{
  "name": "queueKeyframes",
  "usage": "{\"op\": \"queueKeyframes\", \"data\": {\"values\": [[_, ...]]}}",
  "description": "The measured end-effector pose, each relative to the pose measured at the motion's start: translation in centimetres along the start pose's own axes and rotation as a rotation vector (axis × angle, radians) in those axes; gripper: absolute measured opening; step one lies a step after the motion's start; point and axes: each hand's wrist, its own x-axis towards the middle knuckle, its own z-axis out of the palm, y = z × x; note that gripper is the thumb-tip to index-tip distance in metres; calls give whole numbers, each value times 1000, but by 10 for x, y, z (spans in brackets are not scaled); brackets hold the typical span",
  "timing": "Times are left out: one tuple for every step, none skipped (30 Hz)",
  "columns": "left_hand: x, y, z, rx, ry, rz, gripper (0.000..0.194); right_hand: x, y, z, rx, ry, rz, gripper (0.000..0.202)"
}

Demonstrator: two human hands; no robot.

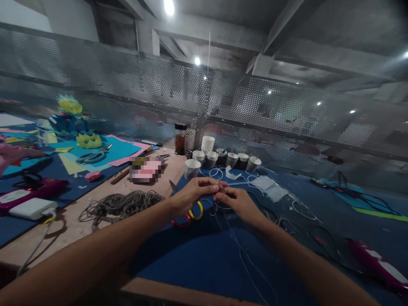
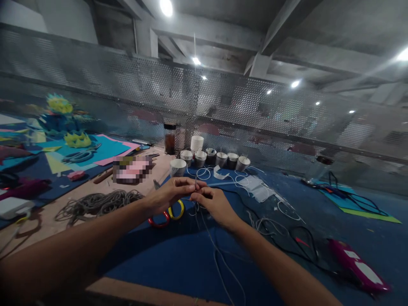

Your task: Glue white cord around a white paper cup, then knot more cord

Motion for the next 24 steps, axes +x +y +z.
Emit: {"op": "queueKeyframes", "data": {"values": [[-1, 0, -1, 10, -2, 12, 15, 0, 0, 1, 5, -3, 9, 31], [-2, 0, -2, 23, 2, 23, 14, 0, -1, 2, 8, -6, 16, 31], [-3, -1, -4, 36, 16, 31, 14, 0, -2, 3, 6, -7, 19, 30], [-3, -2, -5, 45, 34, 35, 15, 0, -2, 4, 3, -3, 14, 30], [-3, -3, -6, 49, 52, 36, 15, -1, -3, 5, -2, -1, 7, 29], [-3, -5, -6, 45, 66, 35, 16, -1, -3, 5, -7, 3, 1, 28], [-3, -6, -6, 32, 72, 32, 16, -1, -3, 6, -11, 4, 0, 28], [-3, -7, -5, 12, 72, 26, 16, -1, -3, 6, -11, 5, 5, 28], [-4, -7, -4, -13, 66, 15, 15, -2, -2, 6, -6, 6, 15, 29], [-4, -7, -3, -40, 58, 2, 14, -2, 0, 6, 4, 8, 29, 30], [-5, -7, -2, -64, 51, -13, 14, -2, 2, 7, 16, 10, 40, 31], [-6, -6, 0, -79, 47, -24, 14, -2, 4, 7, 28, 11, 45, 32], [-7, -4, 1, -84, 49, -29, 14, -3, 5, 7, 38, 9, 47, 32], [-7, -3, 1, -79, 55, -30, 14, -3, 6, 7, 45, 3, 46, 32], [-8, -3, 2, -69, 64, -28, 15, -3, 7, 8, 49, -4, 43, 32], [-8, -2, 1, -58, 73, -27, 16, -4, 7, 8, 50, -10, 37, 32], [-8, -2, 1, -49, 81, -25, 16, -4, 7, 8, 50, -15, 34, 32], [-8, -3, 0, -42, 83, -20, 16, -5, 6, 8, 51, -18, 33, 32], [-7, -4, -1, -37, 80, -12, 16, -5, 6, 8, 51, -21, 33, 32], [-6, -5, -2, -31, 73, -2, 16, -6, 5, 8, 51, -25, 32, 31], [-6, -6, -3, -23, 64, 7, 16, -6, 4, 8, 51, -32, 32, 31], [-5, -7, -4, -10, 55, 17, 16, -7, 4, 8, 52, -43, 32, 30], [-5, -8, -5, 3, 48, 23, 16, -7, 3, 7, 52, -53, 32, 30], [-4, -8, -5, 15, 41, 25, 17, -7, 2, 7, 49, -59, 30, 29]]}}
